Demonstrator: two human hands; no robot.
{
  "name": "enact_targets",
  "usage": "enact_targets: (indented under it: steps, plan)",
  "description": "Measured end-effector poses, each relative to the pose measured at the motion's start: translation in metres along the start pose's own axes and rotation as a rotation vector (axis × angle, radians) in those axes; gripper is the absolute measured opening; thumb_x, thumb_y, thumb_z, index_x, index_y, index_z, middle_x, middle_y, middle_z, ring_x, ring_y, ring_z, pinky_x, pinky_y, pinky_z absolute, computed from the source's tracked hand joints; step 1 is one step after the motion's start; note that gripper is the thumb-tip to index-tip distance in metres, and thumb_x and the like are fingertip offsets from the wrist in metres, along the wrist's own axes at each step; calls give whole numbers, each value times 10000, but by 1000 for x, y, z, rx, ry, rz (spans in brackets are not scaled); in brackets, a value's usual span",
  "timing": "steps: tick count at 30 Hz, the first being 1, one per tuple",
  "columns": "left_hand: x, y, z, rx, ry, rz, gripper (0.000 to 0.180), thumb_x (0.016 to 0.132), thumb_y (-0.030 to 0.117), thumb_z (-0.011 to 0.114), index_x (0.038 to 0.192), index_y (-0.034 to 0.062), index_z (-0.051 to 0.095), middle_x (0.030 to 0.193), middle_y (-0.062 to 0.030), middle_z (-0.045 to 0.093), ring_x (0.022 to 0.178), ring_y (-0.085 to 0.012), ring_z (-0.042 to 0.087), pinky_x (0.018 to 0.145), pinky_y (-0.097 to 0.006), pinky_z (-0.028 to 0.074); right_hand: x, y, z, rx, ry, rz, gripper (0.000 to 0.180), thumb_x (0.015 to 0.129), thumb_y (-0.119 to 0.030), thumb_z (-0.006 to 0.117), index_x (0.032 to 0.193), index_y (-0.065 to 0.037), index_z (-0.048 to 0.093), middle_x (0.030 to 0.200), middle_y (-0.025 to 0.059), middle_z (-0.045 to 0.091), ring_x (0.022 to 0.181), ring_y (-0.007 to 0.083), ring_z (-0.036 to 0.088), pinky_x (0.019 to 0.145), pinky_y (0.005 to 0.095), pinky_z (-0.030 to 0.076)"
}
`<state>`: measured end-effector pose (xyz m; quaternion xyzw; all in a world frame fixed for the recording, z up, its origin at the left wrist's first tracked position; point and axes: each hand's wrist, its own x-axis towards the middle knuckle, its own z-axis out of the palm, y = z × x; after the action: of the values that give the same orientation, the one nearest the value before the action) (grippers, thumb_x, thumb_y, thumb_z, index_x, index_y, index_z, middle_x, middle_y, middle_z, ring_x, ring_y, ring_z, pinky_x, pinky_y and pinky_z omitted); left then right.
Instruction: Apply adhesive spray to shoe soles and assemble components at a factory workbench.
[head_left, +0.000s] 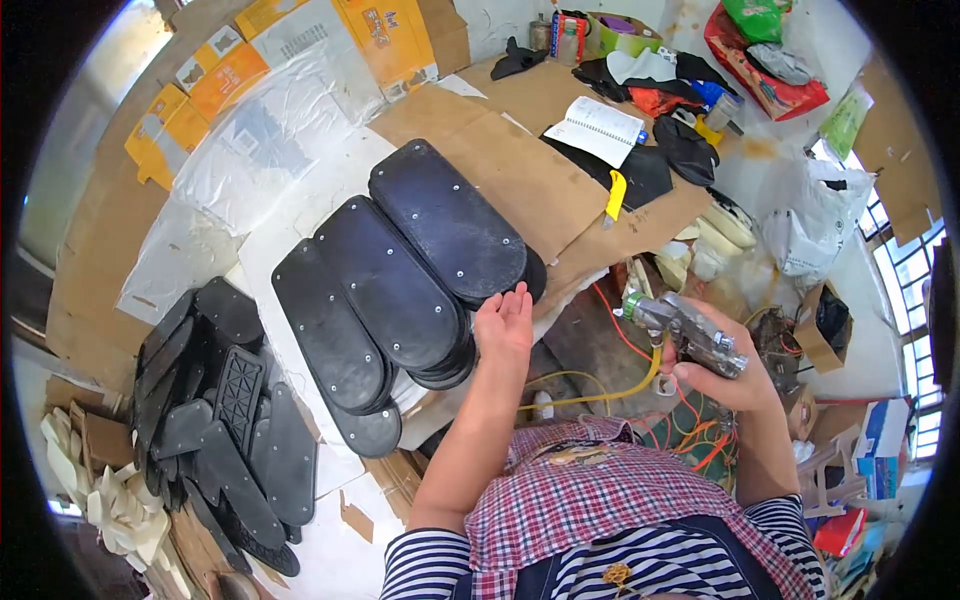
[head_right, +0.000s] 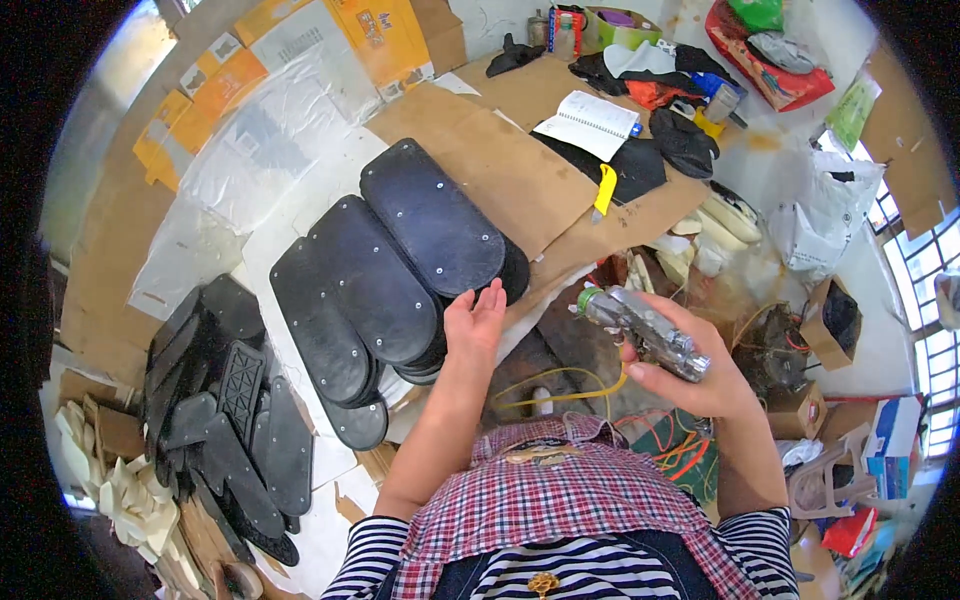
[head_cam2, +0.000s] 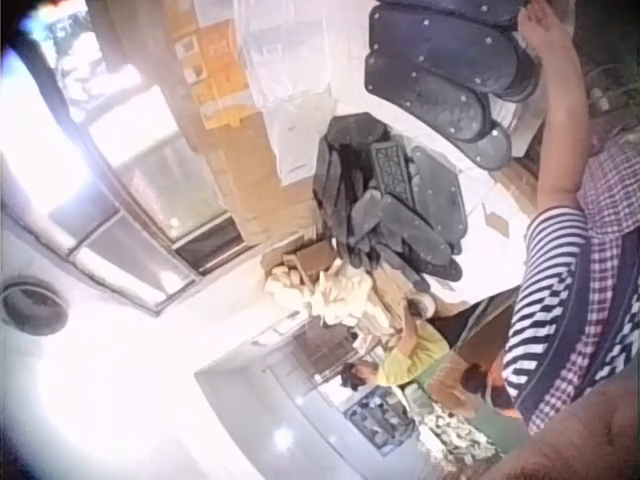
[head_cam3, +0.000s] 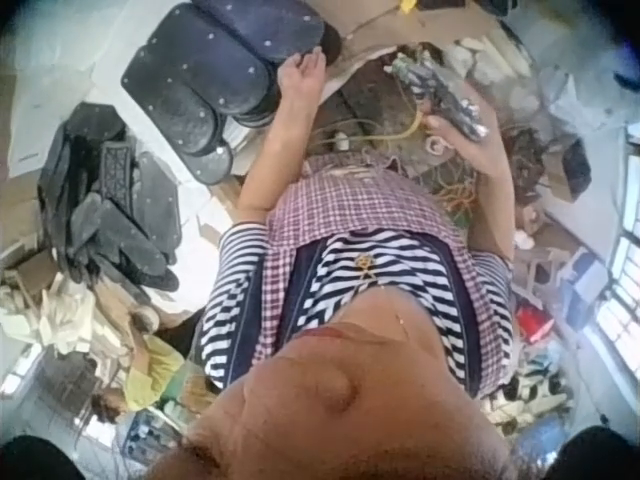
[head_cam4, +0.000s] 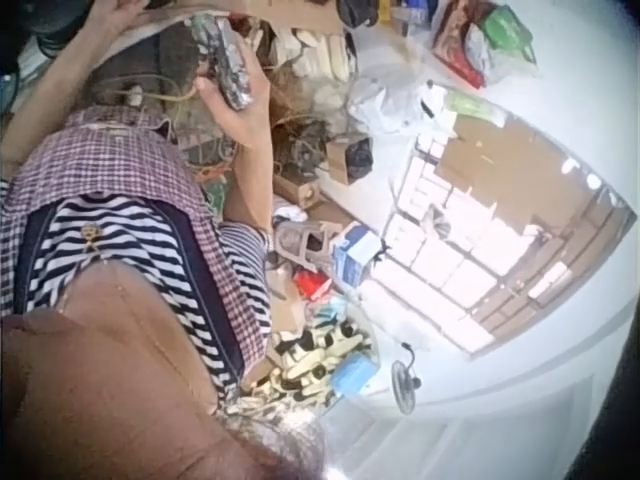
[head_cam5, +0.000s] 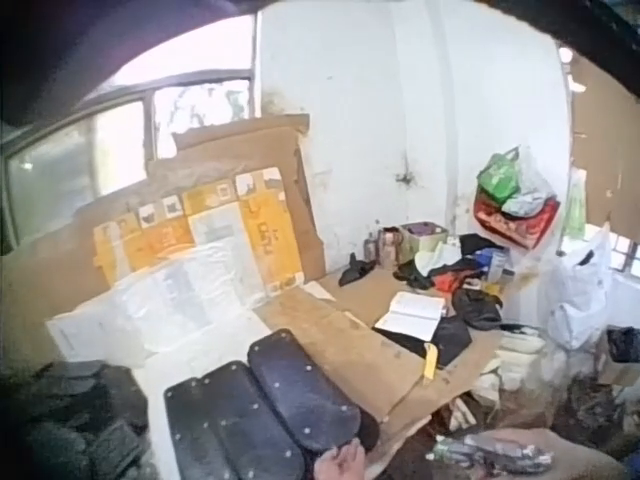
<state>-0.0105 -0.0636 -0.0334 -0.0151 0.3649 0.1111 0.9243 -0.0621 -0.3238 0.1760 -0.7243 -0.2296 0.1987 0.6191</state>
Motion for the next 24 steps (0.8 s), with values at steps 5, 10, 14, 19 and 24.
enact_targets:
  steps: [5, 10, 14, 19, 24]
  plan:
    - [-3, -9, -1, 74, 31, 47, 403, 915, 112, 401, 1224, -131, 312, 1272, -188, 393, 1097, -337, 502, 1006, -432, 362, 3, -3, -4, -1, -2, 23, 607, 753, -26, 674, 1301, 13, 415, 899, 49, 609, 828, 104, 570, 752, 249, 473]
    - [1, -5, -10, 88, 9, 94, 374, 864, 53, 404, 1193, -113, 346, 1190, -149, 474, 1120, -332, 492, 1024, -422, 333, 7, -14, -5, 39, -40, -8, 612, 737, -23, 681, 1287, 25, 418, 872, 45, 605, 779, 100, 569, 721, 243, 478]
    - [-4, 10, 5, 306, 29, 215, 477, 844, 55, 453, 1300, 19, 317, 1127, -123, 492, 920, -269, 556, 826, -373, 455, 13, -5, -10, 153, 99, -42, 605, 739, -28, 681, 1283, 23, 420, 869, 49, 606, 775, 108, 576, 717, 250, 489]
    - [-4, 39, 11, 798, 129, 598, 565, 808, 3, 449, 1346, 61, 285, 1091, -91, 492, 762, -183, 544, 585, -303, 449, 54, 39, -12, 164, 80, 14, 587, 757, -33, 673, 1293, -17, 433, 901, 44, 590, 812, 108, 569, 727, 260, 496]
    - [-1, 51, 22, 1051, 119, 418, 651, 803, -8, 430, 1411, 51, 208, 1132, -126, 515, 586, -178, 573, 487, -295, 430, 147, 161, -20, -4, 135, 8, 627, 713, -116, 685, 1287, -32, 447, 975, 79, 596, 862, 161, 589, 777, 311, 491]
